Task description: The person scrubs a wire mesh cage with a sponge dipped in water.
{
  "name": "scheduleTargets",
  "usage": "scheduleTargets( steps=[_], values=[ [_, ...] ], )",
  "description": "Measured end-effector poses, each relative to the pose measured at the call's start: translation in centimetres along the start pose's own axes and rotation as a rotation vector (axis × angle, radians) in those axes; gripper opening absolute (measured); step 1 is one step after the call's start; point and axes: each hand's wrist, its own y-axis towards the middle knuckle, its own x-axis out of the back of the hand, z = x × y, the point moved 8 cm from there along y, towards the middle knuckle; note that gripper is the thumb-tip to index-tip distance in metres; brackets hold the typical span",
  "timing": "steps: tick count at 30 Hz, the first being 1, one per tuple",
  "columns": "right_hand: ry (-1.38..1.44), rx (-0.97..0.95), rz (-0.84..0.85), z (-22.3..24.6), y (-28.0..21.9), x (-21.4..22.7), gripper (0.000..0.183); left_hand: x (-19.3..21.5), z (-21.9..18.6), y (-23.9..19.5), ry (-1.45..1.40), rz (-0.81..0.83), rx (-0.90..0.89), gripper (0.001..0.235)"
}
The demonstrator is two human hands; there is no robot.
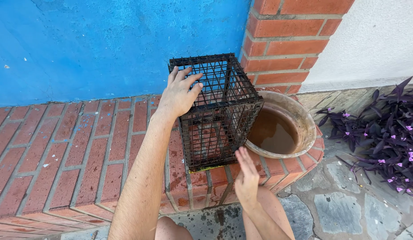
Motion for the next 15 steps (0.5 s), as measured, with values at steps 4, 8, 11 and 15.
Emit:
scheduleTargets(
  steps=[4, 8, 11, 15],
  values=[
    [0.027, 0.204, -0.230, 4.6, 7.2, 4.8, 0.068, 0.0, 0.0, -0.1, -0.018, 0.007, 0.010, 0.051],
    [-0.116, 0.357, -0.341, 6.2, 10.7, 3.6, 0.053, 0.2, 0.0, -0.1, -0.019, -0.004, 0.006, 0.052],
    [-0.248, 0.369, -0.318, 4.5, 8.5, 1.1, 0.058, 0.2, 0.0, 0.1, -0.033, -0.011, 0.008, 0.053],
    [-0.294, 0.231, -0.068, 0.3, 2.2, -2.2, 0.075, 0.4, -0.5, -0.2, -0.046, 0.012, 0.028, 0.052]
  ],
)
